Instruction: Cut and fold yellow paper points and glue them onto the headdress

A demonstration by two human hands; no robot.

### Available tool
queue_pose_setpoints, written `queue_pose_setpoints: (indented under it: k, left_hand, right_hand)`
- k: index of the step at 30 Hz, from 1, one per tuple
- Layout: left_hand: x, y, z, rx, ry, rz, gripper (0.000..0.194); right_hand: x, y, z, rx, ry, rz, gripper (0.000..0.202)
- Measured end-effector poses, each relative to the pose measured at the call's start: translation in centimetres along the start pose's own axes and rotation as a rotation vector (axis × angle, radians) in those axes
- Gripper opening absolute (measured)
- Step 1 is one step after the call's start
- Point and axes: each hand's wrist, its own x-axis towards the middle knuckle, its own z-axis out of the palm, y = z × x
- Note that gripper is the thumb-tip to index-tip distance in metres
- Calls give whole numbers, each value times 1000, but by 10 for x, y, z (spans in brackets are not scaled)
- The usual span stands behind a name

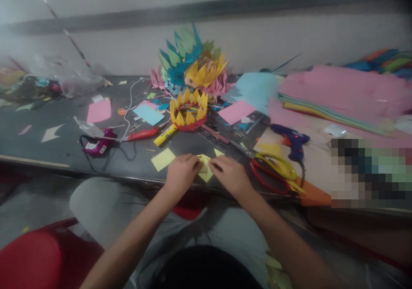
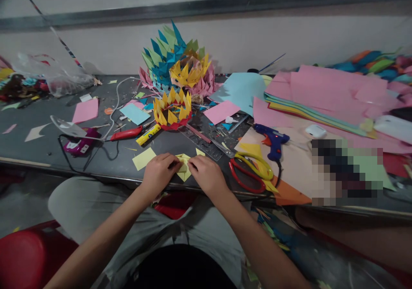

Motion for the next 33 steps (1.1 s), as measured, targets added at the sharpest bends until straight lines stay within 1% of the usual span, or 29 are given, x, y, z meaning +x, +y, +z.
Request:
queue_pose_setpoints:
  k: [3,5,7,10,14,18,25,33]
  left_hand:
    - [-1,-6,-1,-25,-26,142,10]
    - [-2,-11,-2,-69,-45,235,10]
    - [-2,-16,-2,-111,-49,301,11]
    - [-3,-21,-2,-134,-47,376,15]
    - [-4,-24,-2,-105,-55,473,17]
    - [-5,-24,-4,-89,-76,504,18]
    - [-6,-23,-6,-75,-105,518,19]
    - [-5,-25,-6,-58,-125,543,19]
  right_hand:
    - [0,5,0,35,11,-183,14]
    - [1,9,-1,47,12,-272,17]
    - [4,13,-3,53,-11,-344,21]
    - [8,16,-6,53,-57,-417,28]
    - [9,19,-8,51,-66,-468,32]
    - [6,22,-8,54,-66,-521,31]
    - [7,23,-11,41,-117,-537,32]
    - [9,27,-10,40,-130,-572,34]
